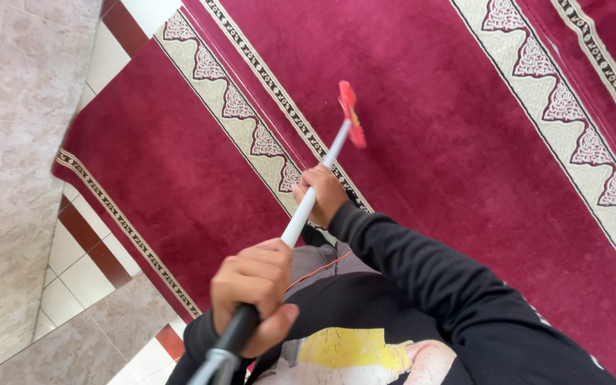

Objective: The person sweeps the carpet using a long-handled broom.

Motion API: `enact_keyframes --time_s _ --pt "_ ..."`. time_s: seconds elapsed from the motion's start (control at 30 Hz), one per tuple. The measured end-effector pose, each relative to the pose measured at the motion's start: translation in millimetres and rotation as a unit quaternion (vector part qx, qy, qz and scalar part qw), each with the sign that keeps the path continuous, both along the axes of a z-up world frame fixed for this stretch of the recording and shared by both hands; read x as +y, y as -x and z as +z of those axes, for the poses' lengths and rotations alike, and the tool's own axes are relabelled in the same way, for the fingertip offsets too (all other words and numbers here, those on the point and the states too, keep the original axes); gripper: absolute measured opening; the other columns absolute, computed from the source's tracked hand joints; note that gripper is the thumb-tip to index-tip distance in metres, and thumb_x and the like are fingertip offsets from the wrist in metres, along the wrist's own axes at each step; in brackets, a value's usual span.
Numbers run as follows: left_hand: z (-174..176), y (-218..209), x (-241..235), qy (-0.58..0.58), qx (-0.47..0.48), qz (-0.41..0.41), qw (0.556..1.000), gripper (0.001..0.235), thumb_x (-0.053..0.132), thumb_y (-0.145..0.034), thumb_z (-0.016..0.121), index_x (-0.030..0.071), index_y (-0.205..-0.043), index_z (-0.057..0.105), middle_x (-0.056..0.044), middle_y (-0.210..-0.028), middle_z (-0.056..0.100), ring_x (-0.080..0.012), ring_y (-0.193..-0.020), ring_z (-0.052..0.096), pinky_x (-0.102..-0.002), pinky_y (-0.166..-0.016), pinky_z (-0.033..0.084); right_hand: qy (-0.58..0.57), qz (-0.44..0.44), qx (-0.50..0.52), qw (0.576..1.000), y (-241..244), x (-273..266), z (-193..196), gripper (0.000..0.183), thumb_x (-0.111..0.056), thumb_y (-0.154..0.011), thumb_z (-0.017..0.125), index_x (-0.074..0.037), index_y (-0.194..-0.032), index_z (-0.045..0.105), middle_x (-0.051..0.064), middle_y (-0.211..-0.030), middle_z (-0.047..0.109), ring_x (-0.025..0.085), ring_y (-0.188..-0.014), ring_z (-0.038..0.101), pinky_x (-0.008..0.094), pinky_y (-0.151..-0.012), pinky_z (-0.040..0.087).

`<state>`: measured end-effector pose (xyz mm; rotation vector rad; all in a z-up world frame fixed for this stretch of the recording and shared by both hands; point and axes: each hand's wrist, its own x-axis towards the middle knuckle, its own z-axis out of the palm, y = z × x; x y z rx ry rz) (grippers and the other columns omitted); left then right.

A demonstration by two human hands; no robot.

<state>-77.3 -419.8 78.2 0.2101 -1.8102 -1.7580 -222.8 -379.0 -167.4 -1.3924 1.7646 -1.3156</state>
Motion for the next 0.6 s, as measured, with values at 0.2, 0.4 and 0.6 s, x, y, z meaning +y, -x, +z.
enact_keyframes --time_s 0.2,0.4,0.6 --pt "-42 -18 -33 -0.227 0.029 0.071 0.971 0.034 -0.003 -0.072 0.064 0.008 -0.065 0.033 -0.003 -0.06 0.039 -0.0204 -0.06 0.037 -0.04 -0.068 0.037 -0.129 0.002 0.032 0.991 -6 33 -17 0.03 -0.018 -0.085 0.073 -0.007 -0.066 0.052 0.013 -0.064 0.058 0.038 -0.069 0.055 0.05 -0.065 0.042" --pt "-58 -13 -46 -0.041 -0.006 -0.017 0.999 0.032 -0.001 -0.071 0.068 0.006 -0.063 0.038 -0.007 -0.059 0.042 -0.0238 -0.058 0.043 -0.038 -0.065 0.034 -0.116 -0.008 0.022 0.993 -25 -3 -66 0.029 -0.018 -0.087 0.072 -0.006 -0.071 0.051 0.016 -0.066 0.056 0.04 -0.07 0.056 0.05 -0.065 0.043" --pt "-29 -37 -99 0.089 -0.036 0.017 0.995 0.032 -0.001 -0.066 0.067 0.007 -0.063 0.036 -0.006 -0.06 0.042 -0.0255 -0.059 0.046 -0.037 -0.07 0.043 -0.037 -0.001 0.019 0.999 -38 -123 -34 0.032 -0.019 -0.087 0.074 -0.005 -0.069 0.051 0.015 -0.069 0.058 0.038 -0.072 0.058 0.048 -0.073 0.046"
